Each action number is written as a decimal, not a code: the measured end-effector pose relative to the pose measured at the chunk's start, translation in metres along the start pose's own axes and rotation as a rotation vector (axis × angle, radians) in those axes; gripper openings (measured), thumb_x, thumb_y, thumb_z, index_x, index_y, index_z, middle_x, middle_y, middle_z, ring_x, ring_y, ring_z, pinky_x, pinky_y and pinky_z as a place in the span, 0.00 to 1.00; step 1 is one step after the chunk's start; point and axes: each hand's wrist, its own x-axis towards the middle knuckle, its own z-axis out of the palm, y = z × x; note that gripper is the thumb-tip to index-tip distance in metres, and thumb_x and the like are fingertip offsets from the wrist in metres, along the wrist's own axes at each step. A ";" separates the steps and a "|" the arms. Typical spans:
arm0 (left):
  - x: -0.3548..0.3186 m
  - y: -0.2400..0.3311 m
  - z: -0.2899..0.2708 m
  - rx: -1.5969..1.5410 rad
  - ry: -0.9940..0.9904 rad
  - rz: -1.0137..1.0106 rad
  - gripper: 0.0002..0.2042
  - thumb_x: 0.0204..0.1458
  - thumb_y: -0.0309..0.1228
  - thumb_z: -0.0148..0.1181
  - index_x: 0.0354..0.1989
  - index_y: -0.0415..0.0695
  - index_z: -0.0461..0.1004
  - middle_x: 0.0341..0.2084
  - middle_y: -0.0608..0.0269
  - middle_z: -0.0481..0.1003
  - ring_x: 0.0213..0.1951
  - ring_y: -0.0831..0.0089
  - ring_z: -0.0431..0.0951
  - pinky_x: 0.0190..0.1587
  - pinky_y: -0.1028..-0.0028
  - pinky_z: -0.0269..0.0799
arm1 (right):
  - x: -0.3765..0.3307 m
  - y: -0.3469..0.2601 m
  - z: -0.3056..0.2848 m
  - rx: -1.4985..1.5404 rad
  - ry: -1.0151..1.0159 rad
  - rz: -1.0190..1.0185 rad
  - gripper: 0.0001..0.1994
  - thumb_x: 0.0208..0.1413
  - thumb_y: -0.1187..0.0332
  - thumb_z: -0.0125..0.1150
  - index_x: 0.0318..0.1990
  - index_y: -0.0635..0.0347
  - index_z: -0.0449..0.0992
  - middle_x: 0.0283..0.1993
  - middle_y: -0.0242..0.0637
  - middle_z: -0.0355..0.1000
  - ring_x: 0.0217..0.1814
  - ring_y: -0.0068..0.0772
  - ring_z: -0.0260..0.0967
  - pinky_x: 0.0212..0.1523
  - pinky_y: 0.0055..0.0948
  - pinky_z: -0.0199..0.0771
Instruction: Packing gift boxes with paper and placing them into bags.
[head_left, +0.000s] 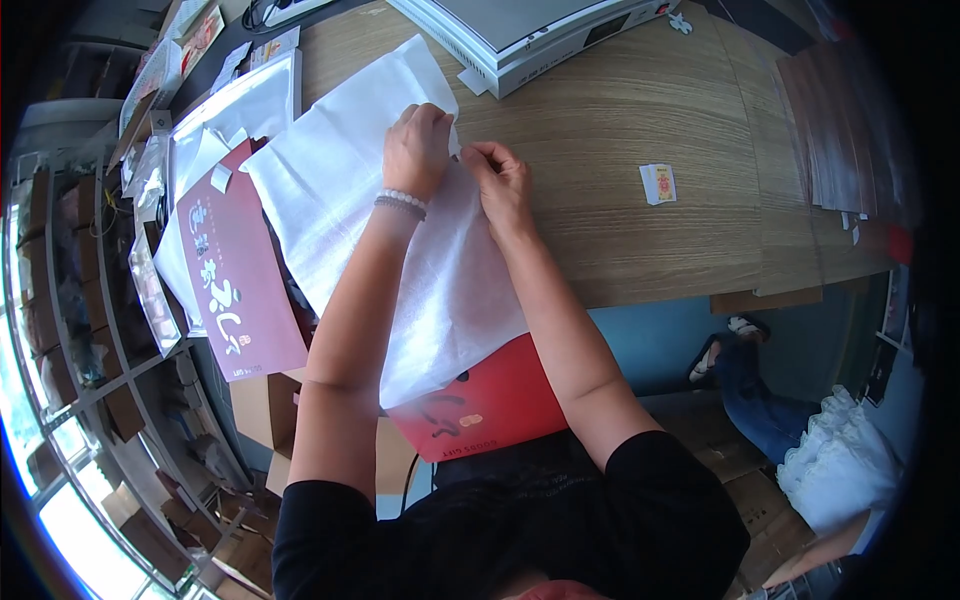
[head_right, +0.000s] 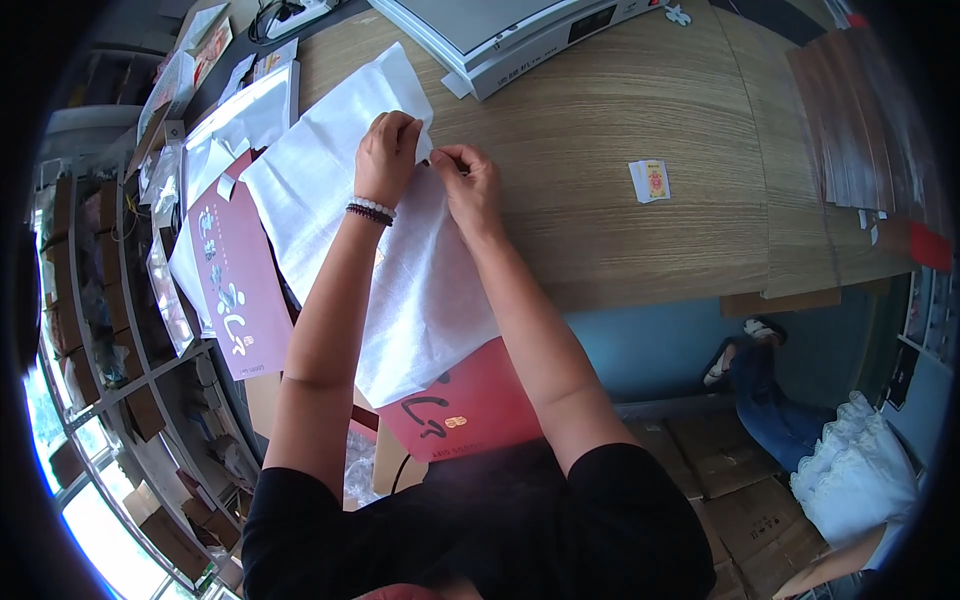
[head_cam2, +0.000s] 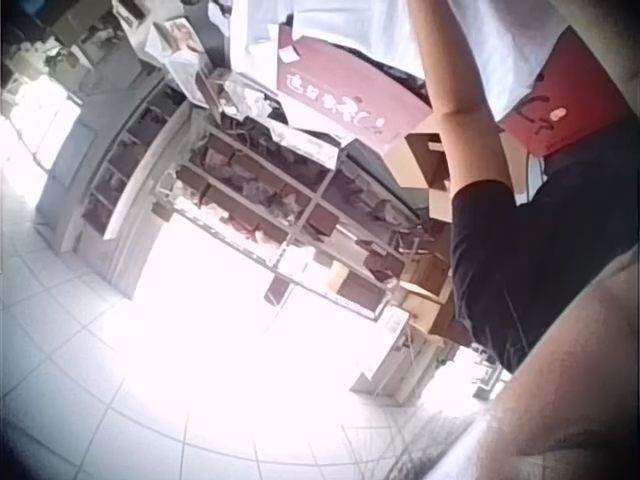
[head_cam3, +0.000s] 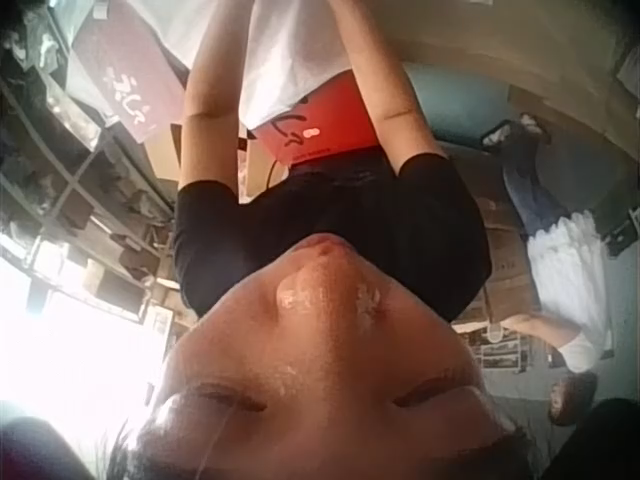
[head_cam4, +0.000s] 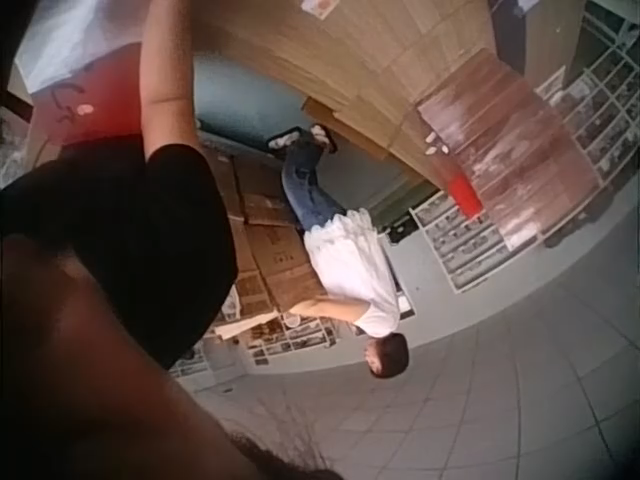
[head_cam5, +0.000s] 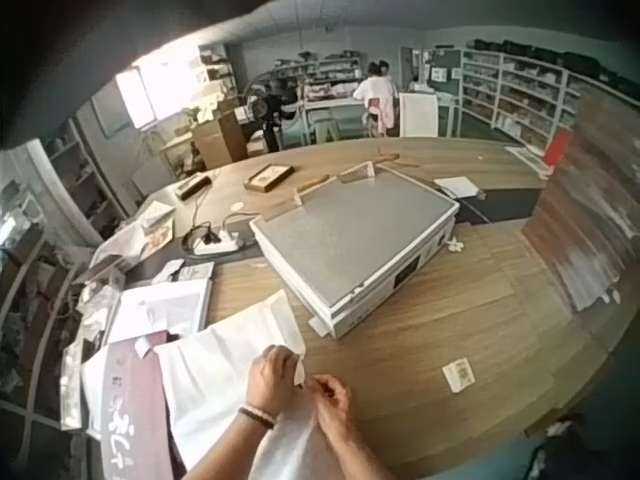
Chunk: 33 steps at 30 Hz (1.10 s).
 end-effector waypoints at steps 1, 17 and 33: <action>0.001 0.001 -0.001 0.021 -0.011 0.021 0.05 0.49 0.29 0.55 0.26 0.40 0.72 0.24 0.54 0.72 0.29 0.54 0.72 0.33 0.62 0.66 | 0.002 0.000 0.000 0.059 -0.010 0.058 0.05 0.50 0.73 0.60 0.31 0.65 0.75 0.26 0.32 0.71 0.28 0.18 0.65 0.32 0.21 0.66; -0.014 0.006 -0.007 0.071 0.187 0.066 0.04 0.49 0.29 0.55 0.25 0.45 0.72 0.23 0.66 0.72 0.28 0.65 0.72 0.38 0.68 0.58 | 0.008 -0.005 -0.003 -0.373 -0.147 -0.367 0.03 0.52 0.75 0.57 0.31 0.63 0.70 0.29 0.38 0.67 0.31 0.33 0.66 0.33 0.30 0.66; -0.099 -0.003 -0.068 0.281 0.198 -0.092 0.27 0.45 0.33 0.61 0.56 0.43 0.61 0.57 0.46 0.55 0.60 0.52 0.55 0.62 0.55 0.48 | -0.007 0.000 -0.047 -0.305 -0.308 0.062 0.23 0.54 0.56 0.56 0.51 0.63 0.64 0.49 0.46 0.64 0.54 0.38 0.61 0.52 0.32 0.60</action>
